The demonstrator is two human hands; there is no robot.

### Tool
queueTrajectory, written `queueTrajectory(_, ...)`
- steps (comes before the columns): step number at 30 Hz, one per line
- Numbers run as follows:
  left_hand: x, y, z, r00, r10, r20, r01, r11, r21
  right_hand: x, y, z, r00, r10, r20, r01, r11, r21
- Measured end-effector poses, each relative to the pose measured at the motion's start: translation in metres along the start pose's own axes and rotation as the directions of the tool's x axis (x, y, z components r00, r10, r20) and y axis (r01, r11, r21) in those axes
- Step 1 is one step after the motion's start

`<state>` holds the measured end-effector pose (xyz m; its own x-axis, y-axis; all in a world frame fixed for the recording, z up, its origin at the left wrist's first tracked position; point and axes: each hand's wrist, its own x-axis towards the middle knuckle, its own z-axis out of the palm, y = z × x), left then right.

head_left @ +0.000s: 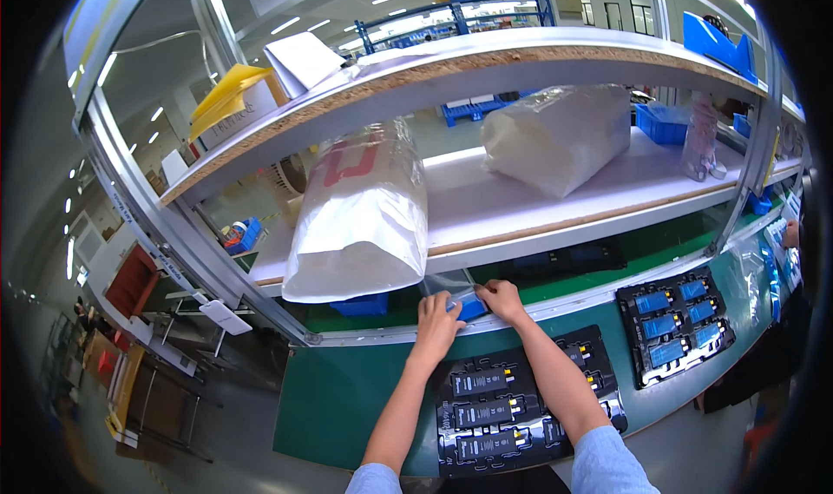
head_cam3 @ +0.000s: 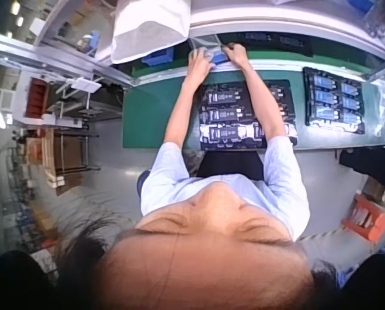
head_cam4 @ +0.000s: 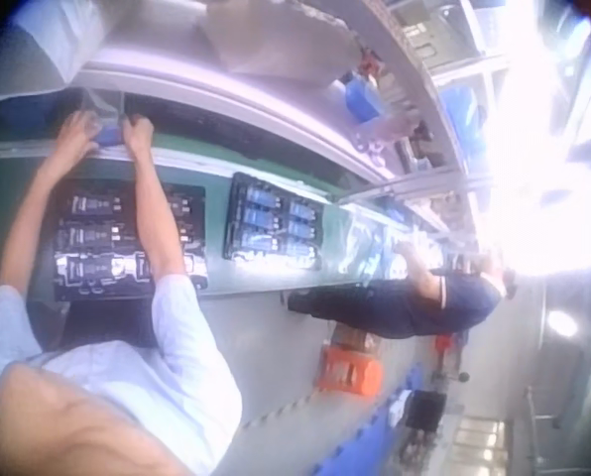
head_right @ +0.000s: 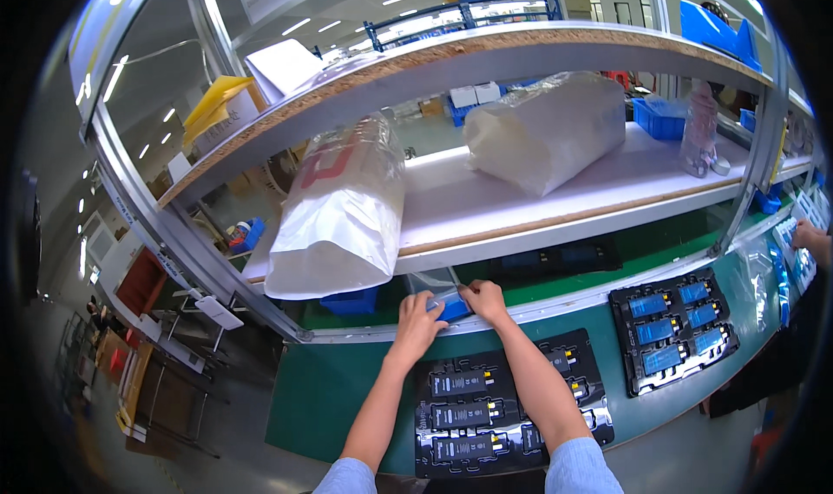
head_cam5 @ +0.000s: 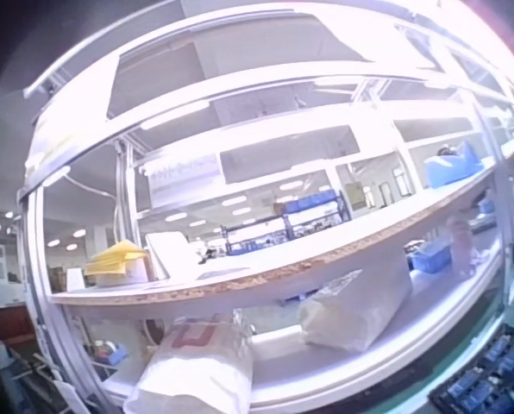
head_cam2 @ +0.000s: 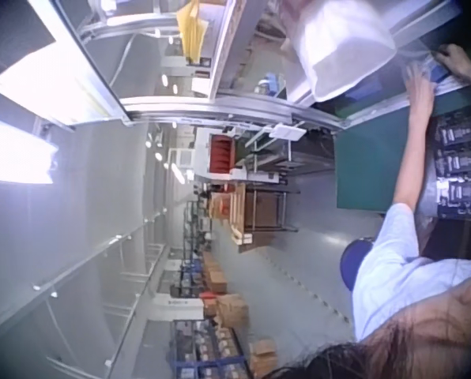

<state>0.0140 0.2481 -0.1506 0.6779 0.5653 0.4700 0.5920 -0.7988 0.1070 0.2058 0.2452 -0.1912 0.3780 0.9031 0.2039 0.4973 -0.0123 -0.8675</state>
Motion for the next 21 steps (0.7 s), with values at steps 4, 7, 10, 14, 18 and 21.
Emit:
queueTrajectory(4,0.000,-0.001,-0.007,0.998,-0.039,0.047,0.044,0.994,-0.104,-0.002,-0.004,-0.004,1.000,0.022,0.021,-0.023,0.999,0.028)
queueTrajectory(7,-0.001,-0.001,-0.007,0.996,-0.046,0.072,0.054,0.993,-0.109,-0.001,-0.004,-0.003,0.999,0.035,0.035,-0.035,0.999,0.011)
queueTrajectory(10,-0.002,0.000,-0.003,0.997,-0.045,0.067,0.050,0.996,-0.076,-0.002,-0.006,-0.003,0.998,0.047,0.048,-0.048,0.999,0.020)
queueTrajectory(14,0.000,0.003,-0.006,0.996,-0.033,0.078,0.038,0.997,-0.069,0.000,-0.003,-0.004,0.998,0.056,0.041,-0.056,0.998,0.015)
queueTrajectory(18,0.000,0.002,-0.005,0.999,-0.009,0.038,0.010,1.000,-0.022,0.000,-0.003,-0.003,0.997,0.062,0.050,-0.063,0.998,0.021)
queueTrajectory(21,0.004,0.010,-0.006,0.991,0.135,-0.017,-0.129,0.972,0.197,0.000,-0.004,-0.004,0.996,0.070,0.057,-0.072,0.997,0.020)
